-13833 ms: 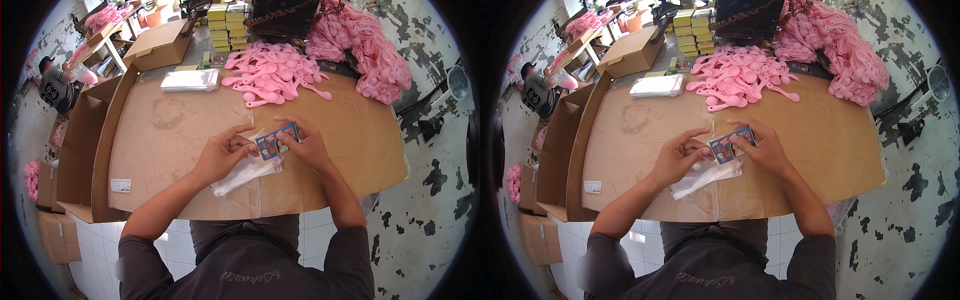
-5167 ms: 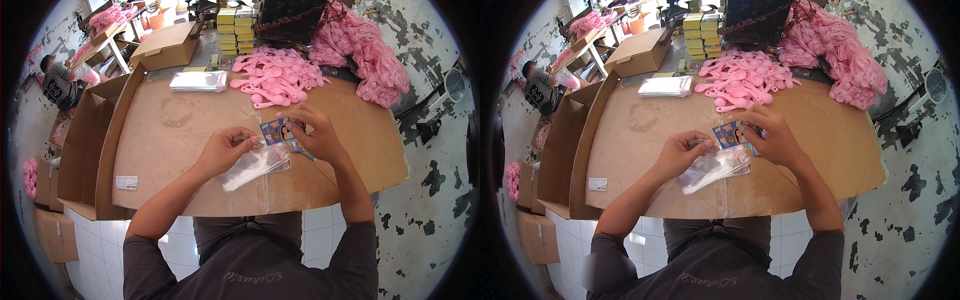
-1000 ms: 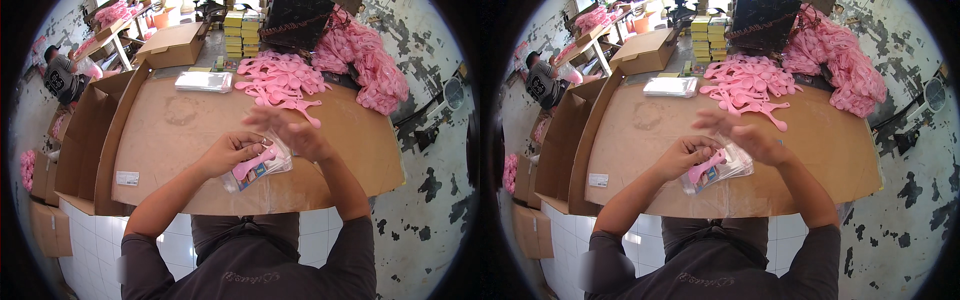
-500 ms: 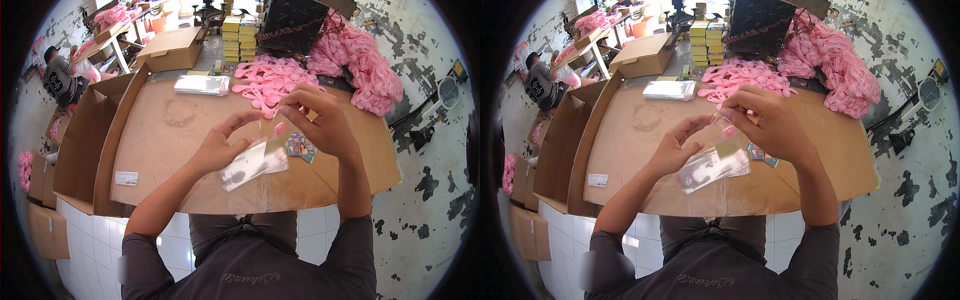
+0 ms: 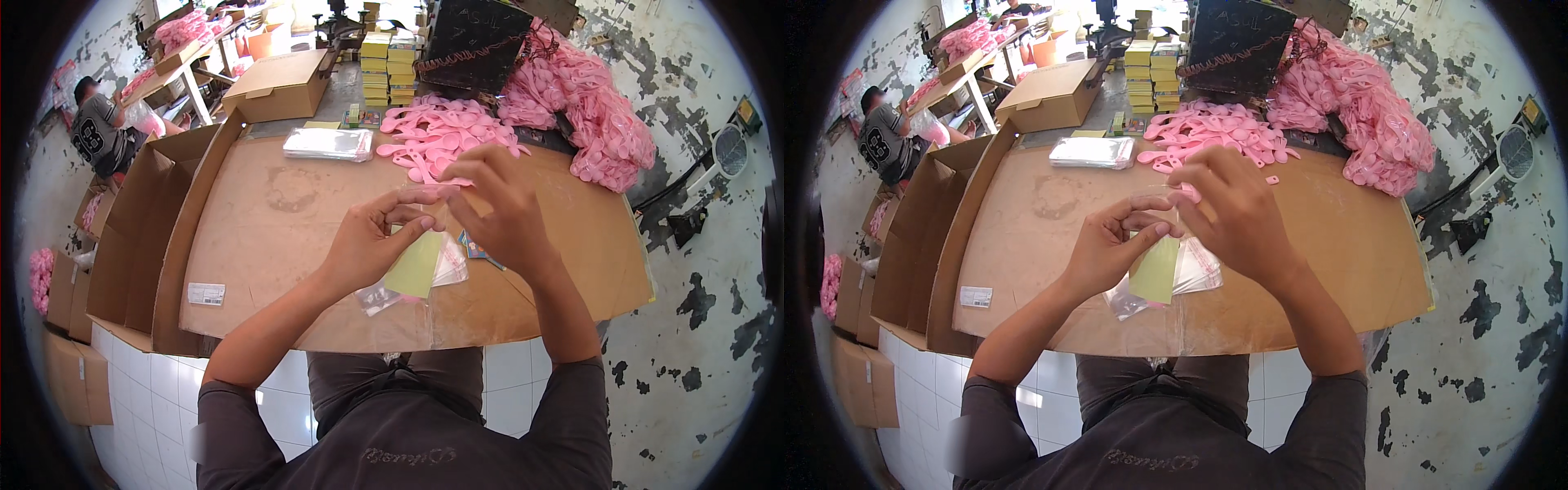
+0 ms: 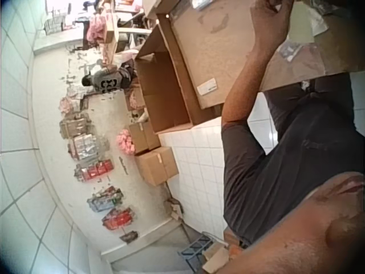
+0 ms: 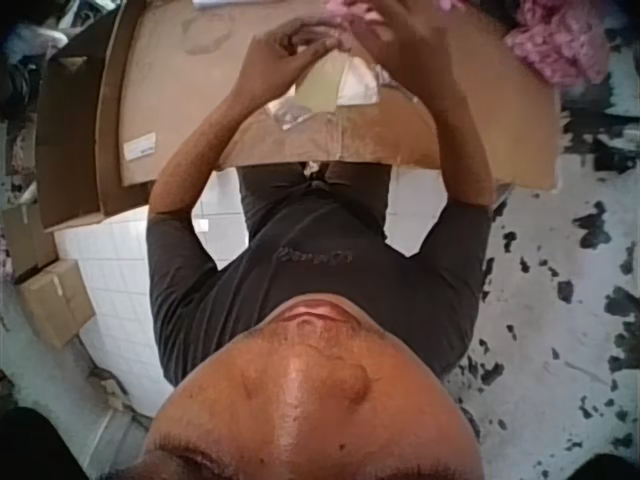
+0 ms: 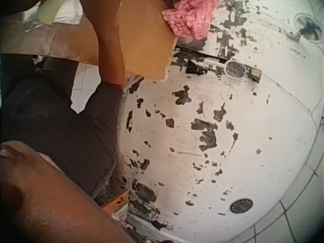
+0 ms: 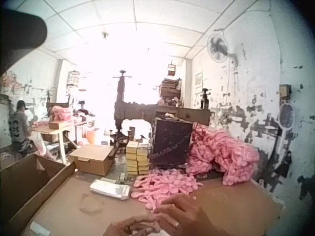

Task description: The person is putting a pink plastic spoon and a small card into a clear plastic bag and sealing it.

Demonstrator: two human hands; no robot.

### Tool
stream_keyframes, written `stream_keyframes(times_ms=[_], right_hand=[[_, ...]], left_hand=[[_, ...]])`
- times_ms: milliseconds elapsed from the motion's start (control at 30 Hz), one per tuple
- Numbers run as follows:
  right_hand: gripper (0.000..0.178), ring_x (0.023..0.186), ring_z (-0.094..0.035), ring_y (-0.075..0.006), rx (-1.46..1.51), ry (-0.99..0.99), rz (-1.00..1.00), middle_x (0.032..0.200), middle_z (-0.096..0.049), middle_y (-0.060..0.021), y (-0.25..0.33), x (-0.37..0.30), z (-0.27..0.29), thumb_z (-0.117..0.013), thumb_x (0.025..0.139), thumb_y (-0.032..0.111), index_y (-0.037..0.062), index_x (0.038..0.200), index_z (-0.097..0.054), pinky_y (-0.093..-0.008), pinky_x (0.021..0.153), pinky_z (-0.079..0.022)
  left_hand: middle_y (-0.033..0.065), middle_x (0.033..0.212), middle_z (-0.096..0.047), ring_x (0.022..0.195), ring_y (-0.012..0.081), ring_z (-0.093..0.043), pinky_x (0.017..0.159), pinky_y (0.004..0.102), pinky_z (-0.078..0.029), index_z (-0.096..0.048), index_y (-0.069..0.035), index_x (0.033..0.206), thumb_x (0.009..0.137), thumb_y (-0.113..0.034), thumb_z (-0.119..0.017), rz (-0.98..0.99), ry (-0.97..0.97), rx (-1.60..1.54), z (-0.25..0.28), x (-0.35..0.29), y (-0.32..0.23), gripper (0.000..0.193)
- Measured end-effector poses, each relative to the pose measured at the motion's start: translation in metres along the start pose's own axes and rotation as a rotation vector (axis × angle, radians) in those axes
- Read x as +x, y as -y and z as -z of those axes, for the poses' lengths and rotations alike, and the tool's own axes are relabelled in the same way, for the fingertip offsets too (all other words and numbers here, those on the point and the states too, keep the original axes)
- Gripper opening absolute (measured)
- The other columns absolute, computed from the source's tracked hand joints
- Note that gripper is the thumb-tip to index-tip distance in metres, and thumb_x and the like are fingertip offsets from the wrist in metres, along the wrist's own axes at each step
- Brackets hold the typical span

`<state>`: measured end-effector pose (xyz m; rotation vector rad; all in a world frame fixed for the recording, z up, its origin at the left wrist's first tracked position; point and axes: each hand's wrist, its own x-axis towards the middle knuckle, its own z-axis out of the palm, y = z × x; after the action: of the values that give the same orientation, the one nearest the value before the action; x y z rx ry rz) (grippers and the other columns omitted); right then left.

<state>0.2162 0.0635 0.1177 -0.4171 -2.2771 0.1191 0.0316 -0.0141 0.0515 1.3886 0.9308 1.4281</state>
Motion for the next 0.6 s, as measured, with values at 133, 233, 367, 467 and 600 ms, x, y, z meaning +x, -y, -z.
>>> stream_keyframes(times_ms=[133,233,367,467,600], right_hand=[[0.017,0.101,-0.059,-0.0232,-0.299,-0.026,0.255,0.101,-0.061,-0.0054,0.008,-0.002,-0.007,-0.074,0.077,0.010,0.0075,0.091,-0.065,-0.0377,0.087,-0.045],[0.019,0.100,-0.058,-0.0228,-0.423,-0.039,0.354,0.099,-0.060,-0.0048,0.008,-0.002,-0.019,-0.074,0.076,0.015,0.0057,0.089,-0.065,-0.0370,0.088,-0.043],[0.021,0.095,-0.058,-0.0223,-0.504,0.016,0.376,0.097,-0.059,-0.0050,0.001,-0.007,-0.023,-0.072,0.076,0.018,0.0052,0.089,-0.064,-0.0361,0.085,-0.043],[0.018,0.094,-0.057,-0.0227,-0.418,0.058,0.249,0.095,-0.058,-0.0063,-0.012,-0.003,-0.024,-0.069,0.076,0.014,0.0058,0.090,-0.063,-0.0361,0.085,-0.042],[0.008,0.077,-0.057,-0.0148,0.194,0.088,-0.197,0.080,-0.054,-0.0023,-0.041,-0.014,0.006,-0.061,0.091,0.012,0.0046,0.088,-0.059,-0.0295,0.069,-0.044]], left_hand=[[0.0125,0.103,-0.075,0.096,0.0131,-0.071,0.078,0.0245,-0.056,-0.057,0.005,0.131,0.095,-0.003,-0.068,0.057,-0.016,0.097,-0.001,-0.003,-0.004,0.038],[0.0136,0.097,-0.075,0.089,0.0165,-0.074,0.075,0.0278,-0.057,-0.057,0.005,0.129,0.094,-0.002,-0.068,-0.093,-0.034,0.384,0.000,-0.006,0.003,0.037],[0.0157,0.093,-0.076,0.086,0.0218,-0.075,0.075,0.0325,-0.058,-0.060,0.002,0.129,0.093,-0.004,-0.067,-0.138,-0.002,0.700,-0.006,-0.008,-0.004,0.037],[0.0150,0.095,-0.076,0.087,0.0204,-0.075,0.076,0.0327,-0.057,-0.061,0.000,0.129,0.093,-0.008,-0.069,-0.121,0.036,0.728,-0.005,-0.006,-0.006,0.037],[0.0131,0.102,-0.077,0.090,0.0129,-0.073,0.077,0.0290,-0.057,-0.063,0.000,0.128,0.095,-0.011,-0.069,0.074,0.039,0.455,0.006,-0.006,-0.004,0.036]])
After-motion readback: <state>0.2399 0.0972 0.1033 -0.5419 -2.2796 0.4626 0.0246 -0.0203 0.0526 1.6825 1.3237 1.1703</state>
